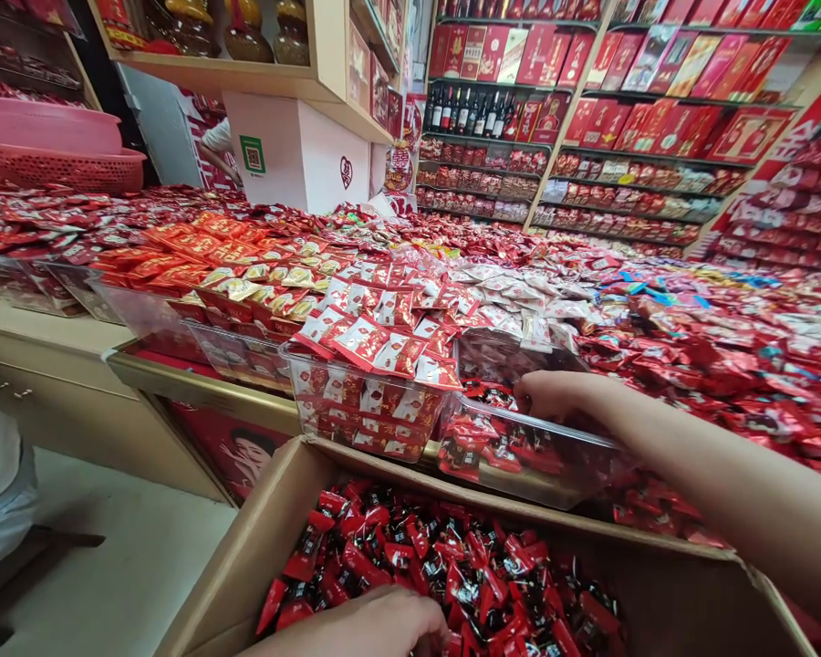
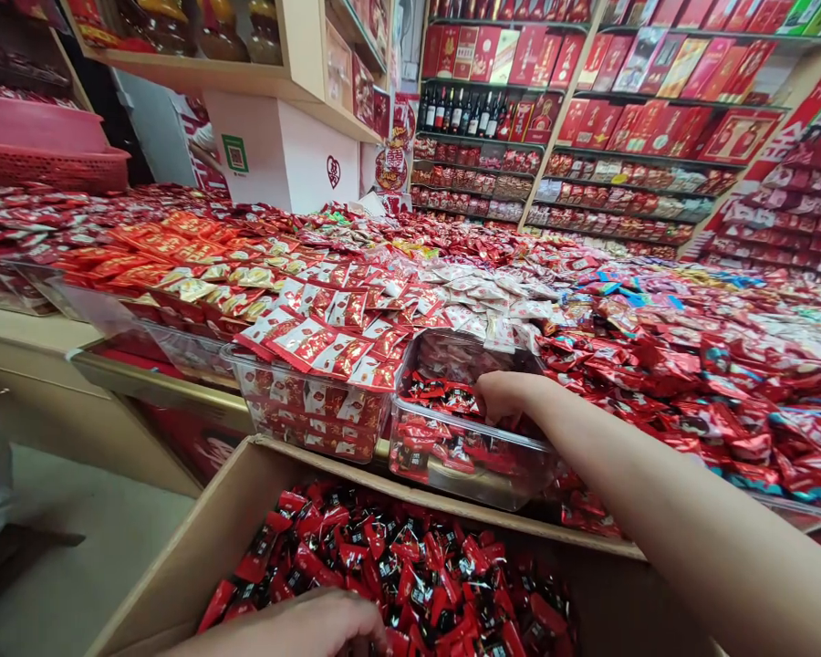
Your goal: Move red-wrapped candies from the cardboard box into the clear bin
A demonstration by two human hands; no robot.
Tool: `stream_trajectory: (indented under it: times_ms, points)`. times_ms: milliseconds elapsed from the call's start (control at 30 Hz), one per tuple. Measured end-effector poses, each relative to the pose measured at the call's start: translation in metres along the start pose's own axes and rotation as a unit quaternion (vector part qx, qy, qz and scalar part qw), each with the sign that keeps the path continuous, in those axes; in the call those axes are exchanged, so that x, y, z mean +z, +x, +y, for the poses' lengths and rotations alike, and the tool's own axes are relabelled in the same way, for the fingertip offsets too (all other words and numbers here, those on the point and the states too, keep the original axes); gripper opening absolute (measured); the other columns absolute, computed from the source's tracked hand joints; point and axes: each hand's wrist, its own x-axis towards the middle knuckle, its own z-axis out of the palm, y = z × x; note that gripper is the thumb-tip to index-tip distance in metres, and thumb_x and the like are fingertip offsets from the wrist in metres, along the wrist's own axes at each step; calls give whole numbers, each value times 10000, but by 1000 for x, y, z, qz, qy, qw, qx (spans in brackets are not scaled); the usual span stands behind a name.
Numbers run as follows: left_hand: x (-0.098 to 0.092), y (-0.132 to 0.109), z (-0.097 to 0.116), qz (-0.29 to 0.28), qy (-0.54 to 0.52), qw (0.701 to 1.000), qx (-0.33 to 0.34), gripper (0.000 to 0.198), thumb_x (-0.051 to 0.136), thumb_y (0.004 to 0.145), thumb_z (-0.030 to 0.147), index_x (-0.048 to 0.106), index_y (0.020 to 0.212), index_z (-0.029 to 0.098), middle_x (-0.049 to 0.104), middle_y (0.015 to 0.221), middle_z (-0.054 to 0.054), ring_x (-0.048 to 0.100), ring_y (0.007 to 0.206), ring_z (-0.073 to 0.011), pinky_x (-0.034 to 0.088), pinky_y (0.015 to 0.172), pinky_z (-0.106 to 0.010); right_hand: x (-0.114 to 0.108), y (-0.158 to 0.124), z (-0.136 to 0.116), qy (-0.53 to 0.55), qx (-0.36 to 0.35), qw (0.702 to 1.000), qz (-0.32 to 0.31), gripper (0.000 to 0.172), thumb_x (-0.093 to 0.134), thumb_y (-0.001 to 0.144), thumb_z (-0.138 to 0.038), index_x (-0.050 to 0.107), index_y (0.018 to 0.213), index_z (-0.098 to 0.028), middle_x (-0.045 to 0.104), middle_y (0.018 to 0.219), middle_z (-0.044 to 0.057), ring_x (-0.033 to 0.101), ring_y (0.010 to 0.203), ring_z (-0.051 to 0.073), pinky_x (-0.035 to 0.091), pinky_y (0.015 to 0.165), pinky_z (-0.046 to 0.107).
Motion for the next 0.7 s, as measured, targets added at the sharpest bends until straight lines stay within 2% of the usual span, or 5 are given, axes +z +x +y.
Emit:
stream_trajectory:
  times_ms: [267,367,500,600,700]
  points:
    - [9,1,-18,-12,-2,1000,27,323,503,692,399,563,978,262,627,833,0,553,683,-143,389,574,-200,-2,-7,-5,8,13,1000,27,172,606,558,-232,566,708,-157,593,669,33,559,610,183,393,451,236]
    - [10,2,-19,-7,9,1000,23,325,495,700,401,559,985,257,623,838,-8,551,701,-149,390,593,-205,-2,-11,-11,-8,-34,999,22,240,648,516,-325,579,693,-178,598,671,22,552,669,208,377,486,250]
    - [12,4,-25,-19,51,998,42,322,491,700,373,551,996,259,622,838,-12,554,711,-158,391,597,-211,1,-15,-18,-7,-104,994,-27,351,666,482,-423,598,739,-195,617,729,14,552,686,214,386,512,258]
    - [13,4,-28,-27,83,995,41,316,477,706,379,559,987,260,620,835,-20,559,733,-171,397,610,-222,2,-18,-24,-14,-105,993,-47,401,679,454,-435,612,767,-194,625,784,9,556,717,215,399,537,251]
    - [9,2,-24,-52,94,994,4,314,453,711,414,572,968,279,615,873,-28,562,796,-200,412,645,-253,3,-18,-28,-49,-105,993,-38,417,675,451,-441,628,768,-176,630,754,19,565,714,225,408,552,256]
